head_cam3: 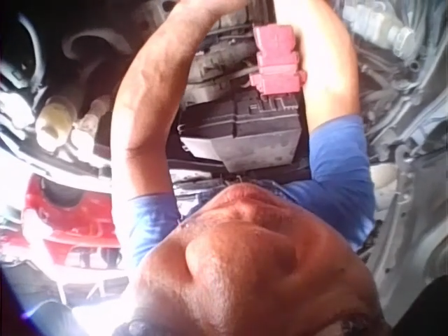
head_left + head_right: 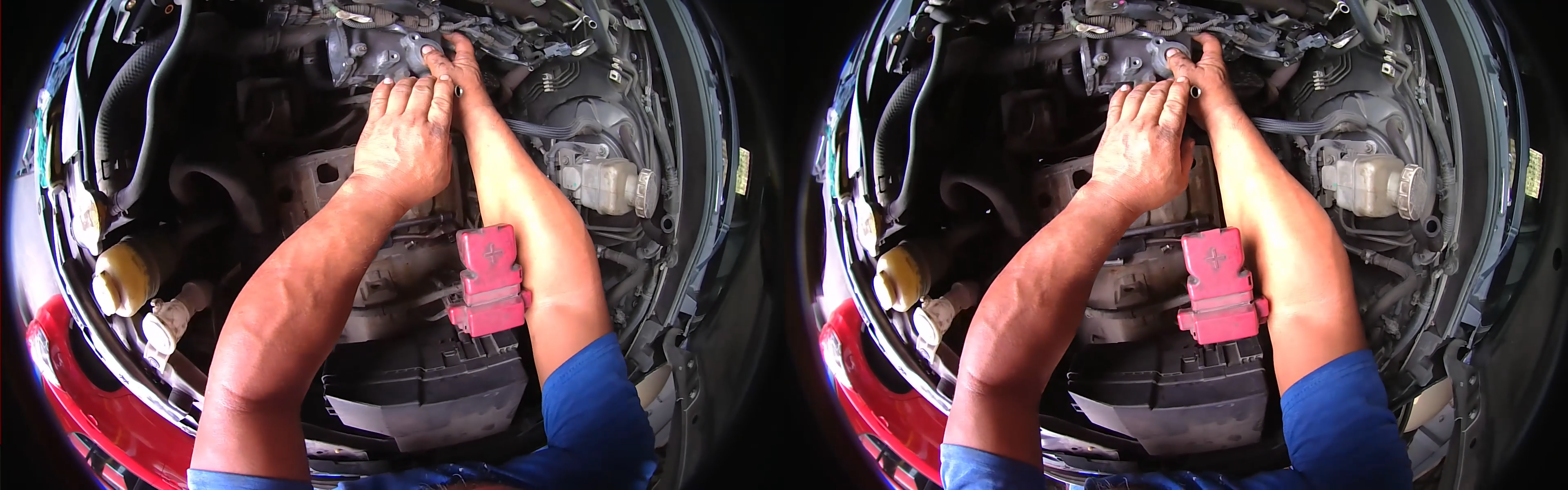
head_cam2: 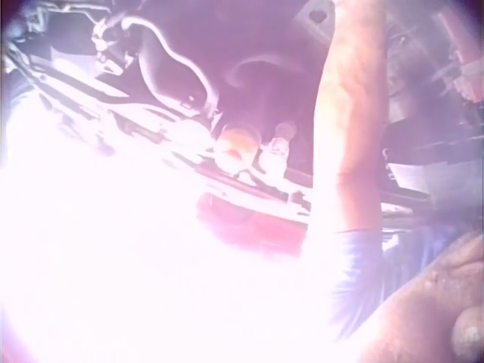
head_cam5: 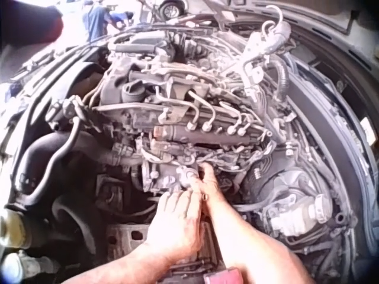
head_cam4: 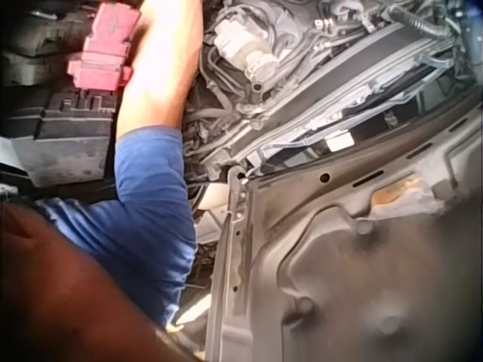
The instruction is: Replacing or repairing components on a car engine block using a socket wrench.
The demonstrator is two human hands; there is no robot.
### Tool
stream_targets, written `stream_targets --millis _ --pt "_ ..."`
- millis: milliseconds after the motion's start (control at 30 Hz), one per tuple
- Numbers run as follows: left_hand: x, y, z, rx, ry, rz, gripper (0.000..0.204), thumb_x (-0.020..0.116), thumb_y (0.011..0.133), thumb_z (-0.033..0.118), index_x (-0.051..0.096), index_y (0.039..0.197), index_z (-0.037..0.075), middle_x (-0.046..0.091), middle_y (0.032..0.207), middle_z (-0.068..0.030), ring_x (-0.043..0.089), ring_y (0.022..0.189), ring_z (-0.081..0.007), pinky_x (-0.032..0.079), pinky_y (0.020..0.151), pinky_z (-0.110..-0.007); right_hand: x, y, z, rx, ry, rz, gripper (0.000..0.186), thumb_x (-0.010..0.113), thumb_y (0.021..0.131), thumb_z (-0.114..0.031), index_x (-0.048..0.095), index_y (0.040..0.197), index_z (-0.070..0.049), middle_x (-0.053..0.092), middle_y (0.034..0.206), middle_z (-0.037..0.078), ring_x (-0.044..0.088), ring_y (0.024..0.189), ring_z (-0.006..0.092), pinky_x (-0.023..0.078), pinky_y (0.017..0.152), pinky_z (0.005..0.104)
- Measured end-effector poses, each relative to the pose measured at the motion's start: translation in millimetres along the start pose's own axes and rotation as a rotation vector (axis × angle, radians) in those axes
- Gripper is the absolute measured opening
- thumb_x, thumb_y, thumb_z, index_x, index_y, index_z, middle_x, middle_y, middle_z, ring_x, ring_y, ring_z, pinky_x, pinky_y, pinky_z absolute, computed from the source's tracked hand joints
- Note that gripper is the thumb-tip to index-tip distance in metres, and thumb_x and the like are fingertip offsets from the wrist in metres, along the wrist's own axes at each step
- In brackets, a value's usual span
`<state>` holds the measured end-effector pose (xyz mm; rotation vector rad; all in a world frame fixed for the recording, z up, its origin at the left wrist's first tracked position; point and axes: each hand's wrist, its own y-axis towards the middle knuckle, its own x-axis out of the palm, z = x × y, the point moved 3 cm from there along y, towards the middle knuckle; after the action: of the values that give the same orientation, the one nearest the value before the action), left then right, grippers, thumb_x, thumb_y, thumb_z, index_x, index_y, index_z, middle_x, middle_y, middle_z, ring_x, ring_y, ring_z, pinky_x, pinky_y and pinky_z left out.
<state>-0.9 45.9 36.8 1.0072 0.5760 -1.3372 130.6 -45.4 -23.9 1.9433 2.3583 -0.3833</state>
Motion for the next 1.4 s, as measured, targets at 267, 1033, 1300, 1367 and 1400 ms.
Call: stream_targets --millis 267,1033,1300,1367,1400 --pt "5 -2 -1 0.015 -0.044 0.060 0.068 0.062 0.076 0.017 0.038 0.137 -0.003 0.049 0.129 -0.0206 0.044 0.123 -0.0369 0.027 0.109 -0.051 -4 8 8 -0.097 0.240 -0.090 0.062 0.074 0.081 -0.013 0.037 0.130 -0.003 0.061 0.088 0.007 0.058 0.077 0.0129 0.050 0.066 0.0299" --pt "-5 -1 8 -0.012 -0.048 0.065 0.066 0.062 0.072 0.015 0.042 0.132 -0.002 0.051 0.127 -0.0198 0.046 0.121 -0.0360 0.029 0.107 -0.052 -7 6 -16 -0.067 0.079 0.018 0.039 0.071 0.082 -0.012 0.057 0.115 0.002 0.067 0.092 0.011 0.063 0.078 0.0158 0.052 0.068 0.0301" --pt "-24 75 49 0.054 -0.256 0.055 0.018 0.057 0.080 0.013 0.065 0.090 -0.001 0.064 0.091 -0.0237 0.060 0.091 -0.0405 0.048 0.084 -0.045 -6 -7 -14 0.161 0.901 -0.190 0.040 0.057 0.093 -0.031 0.052 0.125 -0.007 0.063 0.106 0.009 0.060 0.095 0.0204 0.049 0.085 0.0372" --pt "0 115 71 0.048 -0.175 -0.132 0.024 0.053 0.082 0.020 0.067 0.087 0.001 0.066 0.081 -0.0238 0.064 0.080 -0.0425 0.051 0.075 -0.048 -9 -6 -18 0.043 0.401 -0.131 0.052 0.060 0.091 -0.038 0.047 0.130 -0.007 0.061 0.111 0.012 0.059 0.100 0.0245 0.046 0.090 0.0383" --pt "19 137 79 0.045 -0.136 -0.385 0.028 0.054 0.081 0.021 0.069 0.094 0.001 0.064 0.097 -0.0254 0.062 0.095 -0.0406 0.049 0.086 -0.045 -12 -4 -18 0.022 -0.224 -0.032 0.060 0.063 0.090 -0.038 0.040 0.138 -0.009 0.059 0.118 0.015 0.058 0.106 0.0266 0.044 0.094 0.0376"
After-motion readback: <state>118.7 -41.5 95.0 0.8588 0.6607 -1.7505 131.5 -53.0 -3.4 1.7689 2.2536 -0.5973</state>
